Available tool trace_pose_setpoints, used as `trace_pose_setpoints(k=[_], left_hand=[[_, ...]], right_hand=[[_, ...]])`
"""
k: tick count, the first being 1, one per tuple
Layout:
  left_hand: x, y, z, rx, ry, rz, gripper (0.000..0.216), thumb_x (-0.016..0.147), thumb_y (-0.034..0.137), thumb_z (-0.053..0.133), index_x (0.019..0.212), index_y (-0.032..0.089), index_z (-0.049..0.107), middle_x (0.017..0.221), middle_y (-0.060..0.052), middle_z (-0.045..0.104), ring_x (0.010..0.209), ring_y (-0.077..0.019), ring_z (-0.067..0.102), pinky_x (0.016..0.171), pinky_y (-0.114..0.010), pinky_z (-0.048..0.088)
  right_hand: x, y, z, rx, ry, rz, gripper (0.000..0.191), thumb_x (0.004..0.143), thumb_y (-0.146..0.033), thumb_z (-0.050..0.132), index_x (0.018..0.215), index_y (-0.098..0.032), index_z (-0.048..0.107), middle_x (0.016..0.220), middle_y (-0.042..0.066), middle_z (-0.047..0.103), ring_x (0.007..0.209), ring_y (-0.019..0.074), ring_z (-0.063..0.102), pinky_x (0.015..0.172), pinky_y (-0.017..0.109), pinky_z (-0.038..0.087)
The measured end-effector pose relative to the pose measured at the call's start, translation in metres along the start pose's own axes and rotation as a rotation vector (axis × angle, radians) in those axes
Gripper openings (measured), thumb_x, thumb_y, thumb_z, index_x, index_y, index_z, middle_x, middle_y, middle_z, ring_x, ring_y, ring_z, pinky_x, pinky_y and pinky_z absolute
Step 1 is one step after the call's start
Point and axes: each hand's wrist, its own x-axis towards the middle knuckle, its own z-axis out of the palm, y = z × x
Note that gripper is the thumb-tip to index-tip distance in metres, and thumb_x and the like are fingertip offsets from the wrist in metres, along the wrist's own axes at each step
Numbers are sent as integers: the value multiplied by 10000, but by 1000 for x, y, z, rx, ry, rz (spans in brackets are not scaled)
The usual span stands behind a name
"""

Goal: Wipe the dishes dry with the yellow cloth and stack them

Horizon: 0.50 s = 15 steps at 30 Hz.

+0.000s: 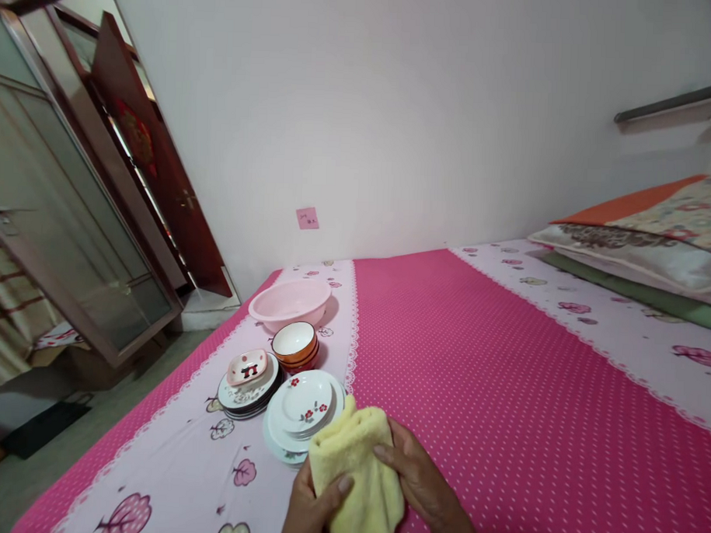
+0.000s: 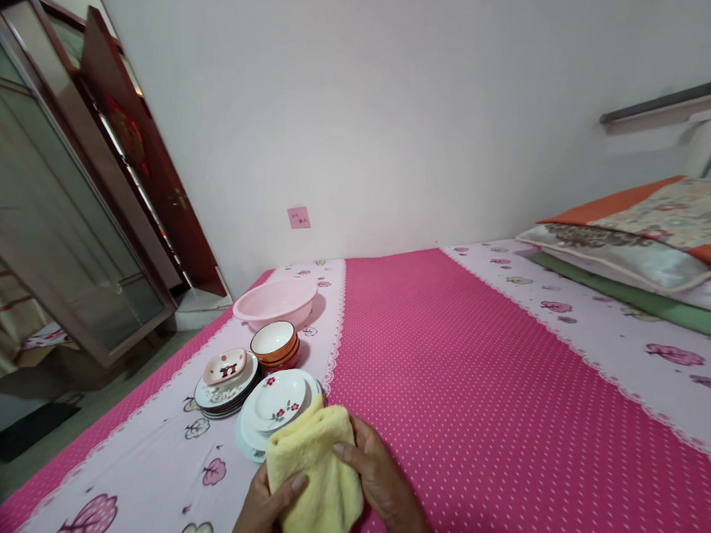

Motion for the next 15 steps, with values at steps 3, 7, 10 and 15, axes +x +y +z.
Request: trace_pose_setpoints(k=[3,7,10,15], left_hand=[[2,-3,0,21,10,22,694,527,352,962,1138,132,718,960,-158,800,945,-383,752,867,-506,588],[9,-6,-6,91,50,47,557,524,382,962,973,121,762,930,-154,803,971,-384,745,874,-481,591],[12,-3,-10,54,38,46,609,542,363,958,1072,135,762,986,-145,804,1040,-379,729,916,-462,578],[9,6,-10,-60,-67,-30,736,605,337,931,1272,140,690,1096,-179,783,1091,-398,712,946,-483,565]], right_hand=[[3,4,-2,-38,76,-49,416,792,-280,827,1176,-213,680,1146,81,756,1068,257,709,951,385,532],[7,9,-10,-52,110,-68,425,749,-278,854,1130,-206,680,1119,72,762,1068,264,708,940,386,541],[7,9,-13,-53,115,-81,430,742,-294,859,1125,-210,681,1141,71,757,1089,263,700,959,384,532],[2,4,-5,-62,37,22,485,796,-349,820,1233,-208,664,1173,89,753,1052,264,722,939,388,537]])
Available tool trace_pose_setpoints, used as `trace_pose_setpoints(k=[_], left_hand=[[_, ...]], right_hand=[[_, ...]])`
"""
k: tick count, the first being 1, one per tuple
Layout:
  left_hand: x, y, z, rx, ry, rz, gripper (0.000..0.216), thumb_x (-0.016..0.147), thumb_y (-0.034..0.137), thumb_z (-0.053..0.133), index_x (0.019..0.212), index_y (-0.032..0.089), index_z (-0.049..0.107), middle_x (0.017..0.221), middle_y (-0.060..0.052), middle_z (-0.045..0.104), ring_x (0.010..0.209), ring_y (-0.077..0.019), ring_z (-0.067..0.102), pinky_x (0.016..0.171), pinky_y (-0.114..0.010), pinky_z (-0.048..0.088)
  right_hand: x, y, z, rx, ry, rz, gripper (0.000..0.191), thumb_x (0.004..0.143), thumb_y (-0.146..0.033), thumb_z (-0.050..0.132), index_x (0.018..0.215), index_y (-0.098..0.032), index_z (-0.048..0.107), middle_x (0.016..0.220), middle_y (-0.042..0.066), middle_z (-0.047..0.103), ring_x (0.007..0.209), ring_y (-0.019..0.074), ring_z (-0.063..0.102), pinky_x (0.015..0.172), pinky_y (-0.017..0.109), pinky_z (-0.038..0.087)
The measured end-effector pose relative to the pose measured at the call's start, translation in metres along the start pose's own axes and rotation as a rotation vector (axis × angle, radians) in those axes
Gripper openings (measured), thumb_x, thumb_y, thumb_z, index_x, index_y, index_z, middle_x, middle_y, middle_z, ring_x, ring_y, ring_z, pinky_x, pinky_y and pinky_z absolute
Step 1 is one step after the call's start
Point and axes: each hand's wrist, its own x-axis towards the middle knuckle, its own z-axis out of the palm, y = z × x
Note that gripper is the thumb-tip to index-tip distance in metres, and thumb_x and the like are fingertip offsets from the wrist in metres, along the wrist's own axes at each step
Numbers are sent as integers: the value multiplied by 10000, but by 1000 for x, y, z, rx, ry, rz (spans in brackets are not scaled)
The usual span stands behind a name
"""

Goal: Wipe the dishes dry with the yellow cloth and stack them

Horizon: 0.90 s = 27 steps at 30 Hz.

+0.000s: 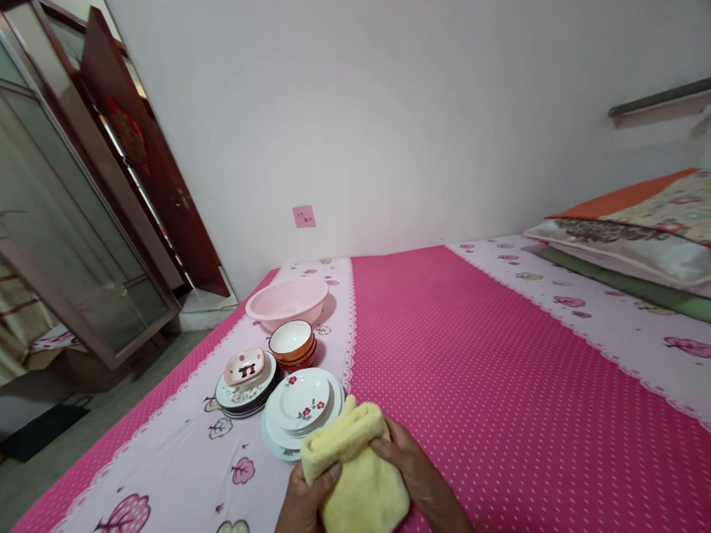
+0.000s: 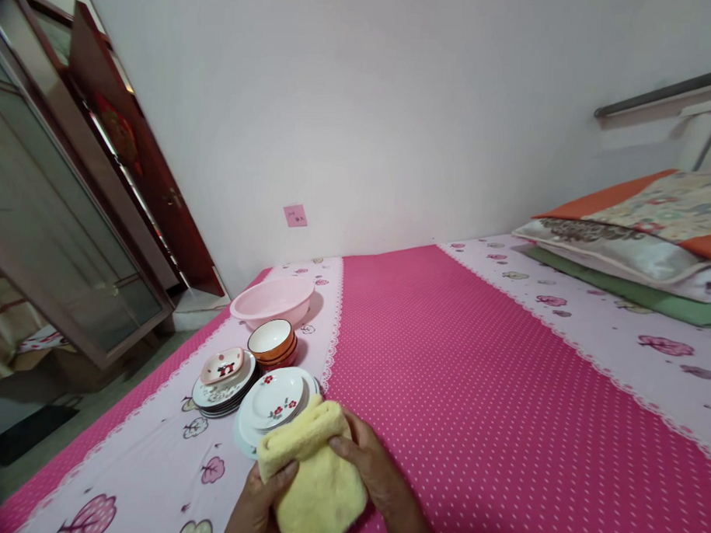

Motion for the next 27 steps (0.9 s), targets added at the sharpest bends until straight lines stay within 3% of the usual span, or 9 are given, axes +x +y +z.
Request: trace_pose_setpoints(k=[3,8,12,14,16,18,21,24,27], left_hand=[[-2,1,2,26,12,-2,699,652,351,911,1277,148,675,1127,-177,776,1096,-383,713,951,-477,563],[-3,-22,4,122,-17,-12,684,564,399,950,1140,115,715,1066,-201,786,1008,-387,740,901,-479,580],[-1,-36,3,314,184,134,678,536,526,930,1026,102,730,1000,-209,793,917,-384,752,797,-452,600],[0,-35,2,411,286,216,650,563,560,902,1003,116,726,979,-193,795,887,-366,750,762,-426,596],[0,-32,2,460,300,267,618,594,574,877,1000,133,726,979,-173,795,882,-347,742,761,-404,585],[-1,-29,1,481,223,290,591,650,598,833,1019,147,728,958,-148,792,835,-303,729,737,-370,567],[-3,-22,-9,549,132,274,561,750,644,740,1031,158,724,827,-94,762,684,-218,672,605,-299,500],[-3,-6,-31,646,168,229,563,747,685,721,967,167,711,736,-60,718,615,-195,647,529,-269,434],[4,23,-58,769,277,262,636,674,780,692,867,174,688,658,-43,671,557,-200,617,483,-274,406]], right_hand=[[0,2,1,-24,21,36,446,789,-376,827,1160,-167,693,1064,105,785,938,273,755,837,378,567],[6,7,-6,44,240,-14,495,763,-386,855,1164,-169,666,1057,113,796,906,277,768,832,396,583],[7,9,-3,47,300,37,521,769,-451,842,1162,-152,676,1030,128,803,923,300,771,861,436,590],[7,11,-1,-4,283,99,564,685,-460,897,1102,-130,709,1001,143,806,900,326,773,837,448,601],[8,13,-4,-54,308,136,613,591,-453,944,1057,-115,731,978,150,807,863,343,775,801,450,614],[9,14,-12,-81,415,122,643,573,-464,946,1067,-113,731,955,143,811,821,338,778,761,436,623],[9,11,-33,-92,686,64,700,645,-517,885,1188,-125,684,942,120,816,787,314,781,704,403,632],[8,7,-47,-51,929,-5,811,657,-536,838,1318,-126,611,1009,114,813,852,310,782,691,379,640],[8,5,-47,22,1005,-54,870,609,-522,841,1345,-128,598,1099,122,797,924,329,775,702,385,646]])
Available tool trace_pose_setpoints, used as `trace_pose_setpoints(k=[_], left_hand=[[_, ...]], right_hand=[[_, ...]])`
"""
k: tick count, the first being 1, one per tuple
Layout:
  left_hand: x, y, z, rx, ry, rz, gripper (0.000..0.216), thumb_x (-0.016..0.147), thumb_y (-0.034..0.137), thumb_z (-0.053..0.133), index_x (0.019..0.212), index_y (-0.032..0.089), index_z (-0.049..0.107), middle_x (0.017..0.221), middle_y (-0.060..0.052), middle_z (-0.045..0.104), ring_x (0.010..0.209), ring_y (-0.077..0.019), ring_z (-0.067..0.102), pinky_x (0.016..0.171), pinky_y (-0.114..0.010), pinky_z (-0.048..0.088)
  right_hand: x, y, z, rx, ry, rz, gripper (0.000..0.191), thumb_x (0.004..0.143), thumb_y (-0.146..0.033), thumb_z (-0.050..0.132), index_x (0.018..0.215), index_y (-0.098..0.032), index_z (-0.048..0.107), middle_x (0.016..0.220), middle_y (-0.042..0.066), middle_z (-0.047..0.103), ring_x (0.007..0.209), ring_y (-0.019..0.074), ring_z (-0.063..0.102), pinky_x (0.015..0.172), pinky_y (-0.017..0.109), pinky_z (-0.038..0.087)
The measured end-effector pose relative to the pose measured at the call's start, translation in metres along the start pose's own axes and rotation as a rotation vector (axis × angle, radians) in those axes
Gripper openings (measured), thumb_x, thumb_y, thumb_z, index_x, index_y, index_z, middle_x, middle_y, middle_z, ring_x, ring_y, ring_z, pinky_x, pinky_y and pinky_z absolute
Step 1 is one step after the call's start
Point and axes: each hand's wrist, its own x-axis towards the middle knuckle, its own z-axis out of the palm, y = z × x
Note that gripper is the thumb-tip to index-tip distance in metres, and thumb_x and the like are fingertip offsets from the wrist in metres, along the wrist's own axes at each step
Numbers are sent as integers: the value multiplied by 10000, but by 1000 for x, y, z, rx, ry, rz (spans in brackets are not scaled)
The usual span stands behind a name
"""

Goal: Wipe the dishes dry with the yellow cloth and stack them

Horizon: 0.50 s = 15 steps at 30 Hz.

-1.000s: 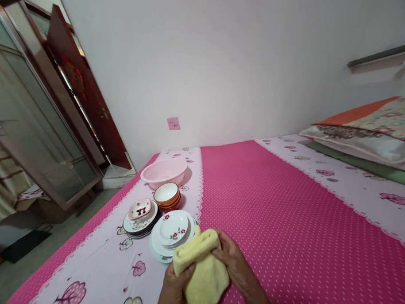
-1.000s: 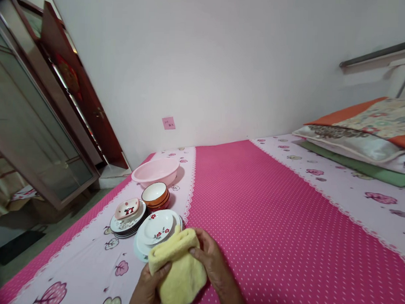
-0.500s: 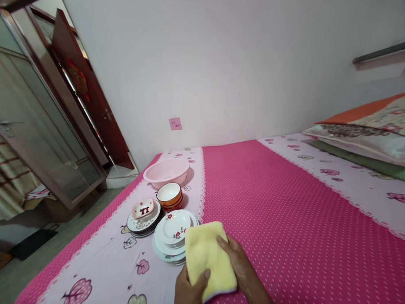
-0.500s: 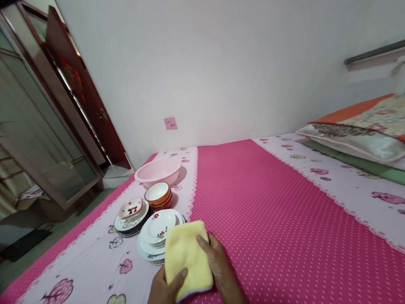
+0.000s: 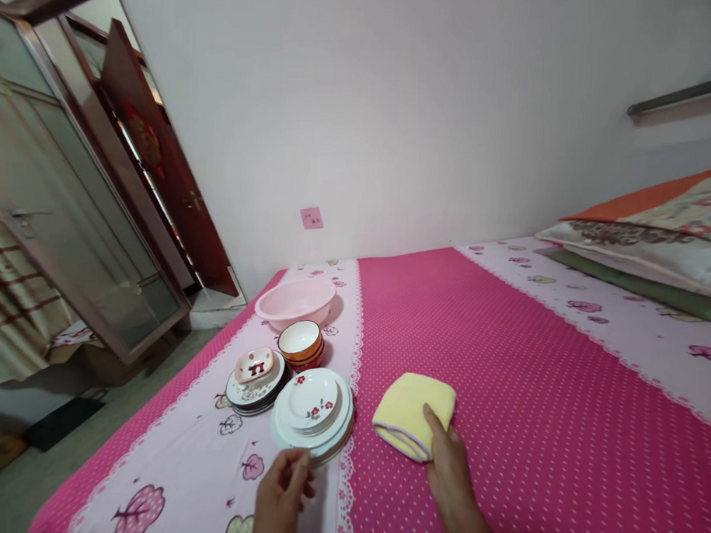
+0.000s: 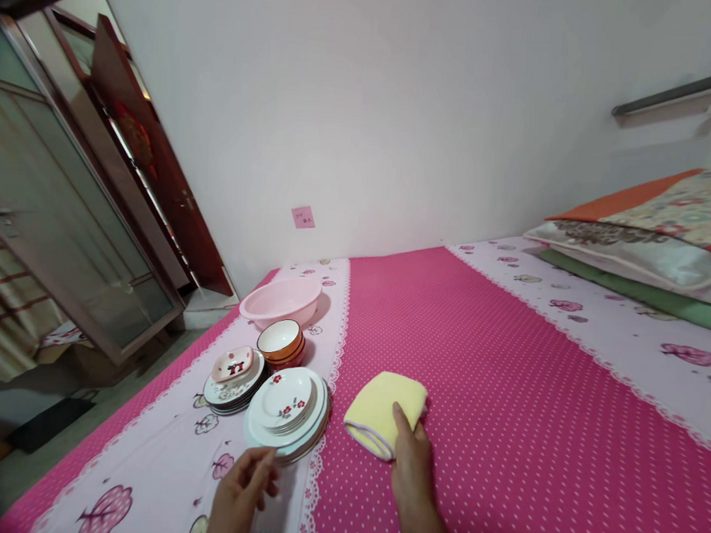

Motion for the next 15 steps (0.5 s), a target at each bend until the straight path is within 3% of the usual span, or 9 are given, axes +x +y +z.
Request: trace_pose_setpoints(k=[2,6,11,15], left_hand=[[17,5,-23,148,117,33,693,646,854,613,818,185,661,636,-39,648,548,-209,601,478,-290,412],[56,21,-50,296,143,44,683,676,841,554,869,192,645,665,-25,638,552,-219,594,503,-315,423],[100,31,-48,547,98,51,553,738,734,559,848,197,632,639,-22,629,591,-247,602,569,-335,397],[118,30,-39,729,40,62,446,783,639,580,838,199,619,683,-43,653,700,-277,630,635,-342,377]], right_hand=[[-4,-1,3,31,9,5,851,582,-504,854,1309,-127,625,1111,128,793,917,339,775,694,394,647],[-8,-1,6,40,23,25,786,581,-483,851,1238,-94,663,1010,137,810,848,342,778,652,393,641],[-3,2,5,17,47,33,760,576,-461,856,1209,-78,682,967,136,814,816,339,779,637,391,635],[1,6,4,13,40,23,793,558,-477,861,1222,-84,676,965,127,815,832,342,779,638,390,634]])
